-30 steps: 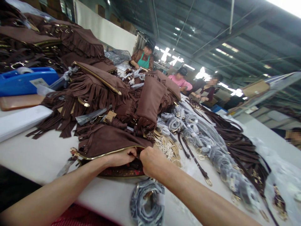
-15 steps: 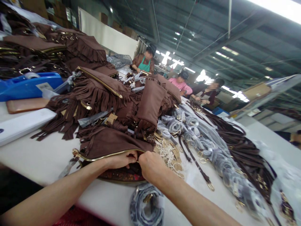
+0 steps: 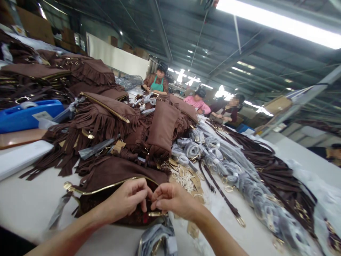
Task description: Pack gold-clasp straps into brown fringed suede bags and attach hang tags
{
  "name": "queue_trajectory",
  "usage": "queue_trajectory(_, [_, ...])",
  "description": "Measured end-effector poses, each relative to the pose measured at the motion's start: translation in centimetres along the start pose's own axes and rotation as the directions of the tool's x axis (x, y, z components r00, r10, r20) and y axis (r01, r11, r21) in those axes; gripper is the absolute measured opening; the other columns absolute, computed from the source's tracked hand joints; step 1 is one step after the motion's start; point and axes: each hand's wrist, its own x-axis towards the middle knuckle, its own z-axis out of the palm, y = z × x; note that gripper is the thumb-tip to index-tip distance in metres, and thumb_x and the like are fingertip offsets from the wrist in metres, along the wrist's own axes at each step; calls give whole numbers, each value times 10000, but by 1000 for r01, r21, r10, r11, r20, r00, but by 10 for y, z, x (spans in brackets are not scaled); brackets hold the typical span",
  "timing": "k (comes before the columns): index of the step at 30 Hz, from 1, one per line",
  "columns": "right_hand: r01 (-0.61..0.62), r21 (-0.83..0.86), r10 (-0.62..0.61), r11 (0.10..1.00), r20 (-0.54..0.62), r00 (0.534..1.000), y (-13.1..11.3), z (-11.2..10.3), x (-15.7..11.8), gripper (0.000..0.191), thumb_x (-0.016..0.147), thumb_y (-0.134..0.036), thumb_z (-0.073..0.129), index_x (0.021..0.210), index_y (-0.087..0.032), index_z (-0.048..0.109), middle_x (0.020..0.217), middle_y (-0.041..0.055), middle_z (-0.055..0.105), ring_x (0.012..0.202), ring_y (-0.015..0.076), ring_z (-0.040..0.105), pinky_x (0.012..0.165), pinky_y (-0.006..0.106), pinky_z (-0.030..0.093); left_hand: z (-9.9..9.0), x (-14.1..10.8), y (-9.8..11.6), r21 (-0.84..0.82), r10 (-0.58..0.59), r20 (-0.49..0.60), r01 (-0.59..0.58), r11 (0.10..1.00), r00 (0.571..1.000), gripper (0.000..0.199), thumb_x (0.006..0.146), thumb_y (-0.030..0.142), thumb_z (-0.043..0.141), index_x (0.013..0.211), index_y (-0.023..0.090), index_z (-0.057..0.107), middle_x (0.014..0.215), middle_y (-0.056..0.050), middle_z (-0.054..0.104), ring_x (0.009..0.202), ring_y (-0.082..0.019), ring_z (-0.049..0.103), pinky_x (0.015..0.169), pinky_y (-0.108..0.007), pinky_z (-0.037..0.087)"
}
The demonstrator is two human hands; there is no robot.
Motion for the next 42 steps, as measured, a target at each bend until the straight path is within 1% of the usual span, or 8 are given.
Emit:
queue_trajectory(3, [91,8,-90,996,-108,990,4,6,-4,218,764,-382,641,783,-170,687,732,10,661,593,110,536,564,219,426,9,7,-11,-206,-86,39,92,974,996,215,814,398,470,751,194,490,552,33,590,366,-77,413,358,-179,281])
queue_trajectory(8, [266,-190,-314,945,-302,900,9,14,-9,156,805,-261,616,733,-212,746,799,16,625,781,158,592,685,244,463,15,11,-24,-398,-122,46,130,908,991,242,645,378,641,722,169,547,526,43,580,420,-84,508,425,-179,408])
queue_trajectory(11, [234,-146,-273,961,-389,880,17,17,-8,158,817,-276,608,767,-215,745,731,8,652,701,158,595,680,263,470,15,12,-26,-482,-173,46,174,859,984,229,584,325,663,709,153,578,544,21,623,440,-84,542,470,-184,450])
queue_trajectory(16, [224,167,-108,960,-519,848,32,26,-4,227,731,-376,722,867,-209,647,671,-22,647,552,131,542,473,207,386,18,13,-25,-549,-208,12,181,816,978,277,548,313,709,739,170,568,552,28,634,443,-109,566,451,-205,470])
queue_trajectory(21, [255,64,-179,965,-552,814,42,34,-7,150,794,-334,711,791,-208,630,699,-16,645,573,124,546,522,210,433,18,10,-26,-456,-204,34,197,868,978,257,600,384,666,708,169,577,551,38,587,419,-91,502,413,-190,394])
queue_trajectory(27, [231,-146,-272,962,-577,770,53,40,-15,59,845,-283,660,847,-227,641,757,0,684,654,157,622,600,233,492,18,2,-22,-216,-28,37,35,976,999,176,726,311,573,676,146,604,603,34,525,567,-106,464,525,-202,365])
queue_trajectory(34, [215,-336,-373,917,-527,764,50,40,-18,38,848,-209,622,827,-230,647,764,-5,706,690,152,664,656,211,505,16,1,-15,-107,-29,65,36,994,997,162,741,300,536,672,159,577,628,19,540,610,-143,499,558,-227,380])
queue_trajectory(42, [258,-524,-525,812,-463,714,45,41,-17,79,850,-162,623,807,-227,616,694,-47,668,604,110,634,596,171,458,15,0,-14,19,0,61,-2,1000,998,120,736,243,511,661,169,566,636,25,549,642,-146,508,573,-222,354])
